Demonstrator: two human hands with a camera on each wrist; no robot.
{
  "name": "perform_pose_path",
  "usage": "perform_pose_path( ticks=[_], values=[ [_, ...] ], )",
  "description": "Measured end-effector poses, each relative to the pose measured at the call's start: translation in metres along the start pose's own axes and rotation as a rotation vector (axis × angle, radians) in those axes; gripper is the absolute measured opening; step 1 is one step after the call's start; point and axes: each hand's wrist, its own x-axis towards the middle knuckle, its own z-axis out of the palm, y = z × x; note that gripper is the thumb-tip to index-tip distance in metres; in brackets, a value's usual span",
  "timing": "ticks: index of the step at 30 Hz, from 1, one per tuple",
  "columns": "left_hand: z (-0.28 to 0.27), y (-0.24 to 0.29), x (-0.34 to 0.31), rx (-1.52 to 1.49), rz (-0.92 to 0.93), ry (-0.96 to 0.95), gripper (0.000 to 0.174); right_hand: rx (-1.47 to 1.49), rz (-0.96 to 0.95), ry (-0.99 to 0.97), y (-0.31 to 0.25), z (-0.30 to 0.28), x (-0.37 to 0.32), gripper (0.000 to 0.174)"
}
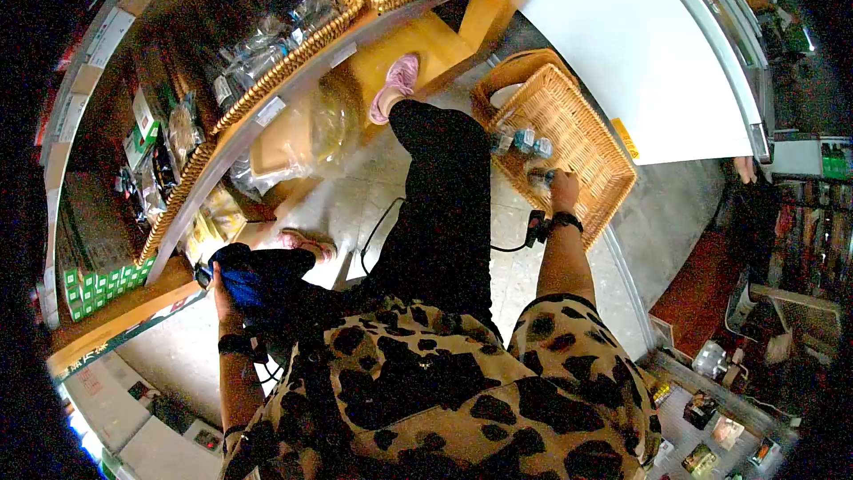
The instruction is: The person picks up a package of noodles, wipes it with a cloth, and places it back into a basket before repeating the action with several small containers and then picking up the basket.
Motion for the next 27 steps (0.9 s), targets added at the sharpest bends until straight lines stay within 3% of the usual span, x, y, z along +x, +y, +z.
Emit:
perform_pose_path(
  ticks=[1, 3, 4, 7, 12, 15, 17, 19, 21, 22, 25, 27],
  values=[
    [0.0, 0.0, 0.0, -0.012, 0.003, -0.007, 0.053, 0.095, -0.032, -0.019, 0.009, -0.005, 0.002, 0.033],
    [-0.006, -0.001, 0.001, 0.032, 0.028, -0.031, 0.053, 0.574, 0.163, -0.036, -0.023, -0.026, -0.024, 0.032],
    [-0.009, -0.001, 0.003, 0.011, 0.022, -0.048, 0.053, 0.742, 0.207, -0.166, -0.046, -0.038, -0.035, 0.031],
    [0.002, 0.006, 0.0, 0.029, 0.045, -0.109, 0.054, 0.956, -0.002, -0.334, -0.122, -0.046, -0.063, 0.043],
    [0.085, 0.059, -0.041, 0.042, -0.072, -0.199, 0.047, 0.962, -0.388, -0.844, -0.269, -0.015, -0.142, 0.046],
    [0.126, 0.08, -0.057, 0.205, 0.099, -0.282, 0.042, 0.89, -0.53, -1.107, -0.34, 0.021, -0.214, 0.042],
    [0.149, 0.081, -0.059, 0.164, 0.215, -0.449, 0.047, 0.888, -0.591, -1.271, -0.373, 0.04, -0.271, 0.042],
    [0.182, 0.083, -0.076, 0.175, 0.473, -0.487, 0.052, 0.869, -0.619, -1.287, -0.388, 0.056, -0.326, 0.041],
    [0.192, 0.082, -0.075, 0.071, 0.709, -0.503, 0.057, 1.036, -0.63, -1.237, -0.395, 0.061, -0.362, 0.038],
    [0.195, 0.085, -0.079, -0.074, 0.641, -0.504, 0.052, 0.957, -0.766, -1.151, -0.393, 0.064, -0.365, 0.037],
    [0.185, 0.085, -0.076, -0.138, 0.555, -0.486, 0.044, 0.781, -1.078, -0.927, -0.392, 0.064, -0.375, 0.039],
    [0.183, 0.086, -0.082, -0.183, 0.414, -0.492, 0.041, 0.678, -1.081, -0.967, -0.391, 0.053, -0.378, 0.036]
  ],
)
